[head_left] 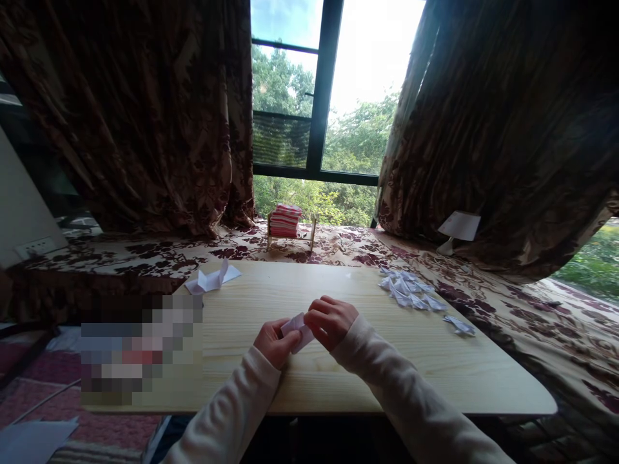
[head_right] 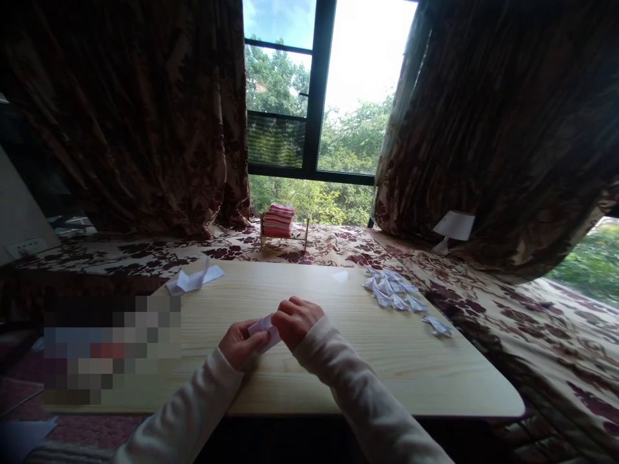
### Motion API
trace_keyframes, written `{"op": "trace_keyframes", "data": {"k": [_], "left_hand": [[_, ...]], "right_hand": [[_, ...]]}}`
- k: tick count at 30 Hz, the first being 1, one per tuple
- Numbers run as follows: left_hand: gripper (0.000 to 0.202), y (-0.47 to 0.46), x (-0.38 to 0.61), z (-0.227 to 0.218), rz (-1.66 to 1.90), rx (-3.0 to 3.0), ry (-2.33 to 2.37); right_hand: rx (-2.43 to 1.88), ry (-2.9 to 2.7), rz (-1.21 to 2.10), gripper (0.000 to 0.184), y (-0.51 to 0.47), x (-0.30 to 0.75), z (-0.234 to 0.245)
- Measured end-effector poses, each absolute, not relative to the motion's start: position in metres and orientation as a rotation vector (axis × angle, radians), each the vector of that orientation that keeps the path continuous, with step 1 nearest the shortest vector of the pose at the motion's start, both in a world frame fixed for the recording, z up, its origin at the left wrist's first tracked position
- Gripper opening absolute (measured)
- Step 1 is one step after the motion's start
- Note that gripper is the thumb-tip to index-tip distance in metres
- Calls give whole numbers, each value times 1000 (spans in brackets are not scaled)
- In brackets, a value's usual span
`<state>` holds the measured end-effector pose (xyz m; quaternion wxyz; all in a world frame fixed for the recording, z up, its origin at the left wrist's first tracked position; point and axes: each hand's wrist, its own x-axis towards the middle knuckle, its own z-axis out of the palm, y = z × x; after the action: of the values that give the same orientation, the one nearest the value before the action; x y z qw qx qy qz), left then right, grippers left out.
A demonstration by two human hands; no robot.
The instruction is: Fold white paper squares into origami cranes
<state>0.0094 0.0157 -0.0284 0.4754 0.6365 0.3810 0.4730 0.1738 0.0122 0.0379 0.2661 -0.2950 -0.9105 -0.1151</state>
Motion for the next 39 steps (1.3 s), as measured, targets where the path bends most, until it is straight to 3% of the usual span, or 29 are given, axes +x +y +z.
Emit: {"op": "trace_keyframes", "data": {"k": [39], "left_hand": [[28,25,0,-45,1019,1552,1028]], "right_hand": [[-777,-2381,-432,25,7,172,25]]}}
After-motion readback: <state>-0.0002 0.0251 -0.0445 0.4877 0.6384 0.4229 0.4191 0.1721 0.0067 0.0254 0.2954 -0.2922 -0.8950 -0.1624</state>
